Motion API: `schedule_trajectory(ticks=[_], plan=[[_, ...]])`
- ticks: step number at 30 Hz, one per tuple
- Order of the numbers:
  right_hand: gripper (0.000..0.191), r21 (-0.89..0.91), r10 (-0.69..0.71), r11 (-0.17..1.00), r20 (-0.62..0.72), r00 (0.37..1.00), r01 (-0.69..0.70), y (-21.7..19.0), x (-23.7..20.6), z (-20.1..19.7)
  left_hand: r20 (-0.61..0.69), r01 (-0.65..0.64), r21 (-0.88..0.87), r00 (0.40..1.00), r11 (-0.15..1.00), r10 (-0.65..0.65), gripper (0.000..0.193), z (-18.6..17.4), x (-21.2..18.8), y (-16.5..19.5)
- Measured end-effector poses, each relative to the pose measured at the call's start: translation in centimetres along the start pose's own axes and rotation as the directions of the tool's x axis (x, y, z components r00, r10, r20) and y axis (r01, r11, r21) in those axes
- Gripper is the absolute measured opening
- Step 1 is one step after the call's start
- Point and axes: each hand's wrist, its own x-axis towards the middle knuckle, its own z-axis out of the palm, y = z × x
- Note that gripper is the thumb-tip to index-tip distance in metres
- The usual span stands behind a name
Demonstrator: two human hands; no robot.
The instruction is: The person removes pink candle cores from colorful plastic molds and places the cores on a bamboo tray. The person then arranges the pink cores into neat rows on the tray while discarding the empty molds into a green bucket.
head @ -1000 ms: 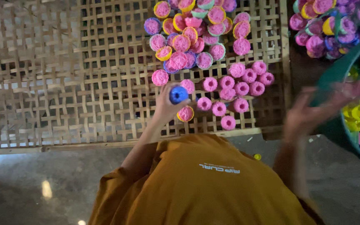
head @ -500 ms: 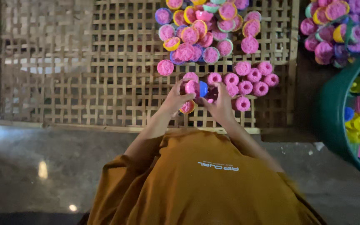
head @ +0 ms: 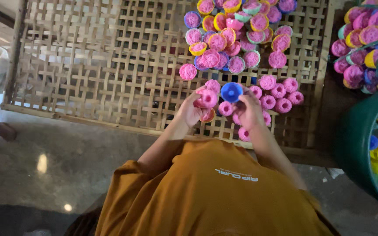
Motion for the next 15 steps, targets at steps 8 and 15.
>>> schedule_trajectory(ticks=[8,15], plan=[[0.046,-0.349,-0.479,0.826,-0.020,0.877,0.443,-5.6,-0.8,-2.4,0.107,-0.312,0.493,0.948,0.812,0.299,0.036,3.0,0.3,2.7],[0.041,-0.851,-0.992,0.117,-0.072,0.108,0.512,-16.1,-5.8,-18.8,0.211,-0.216,0.976,0.917,-0.023,0.339,0.027,2.9,2.4,5.0]])
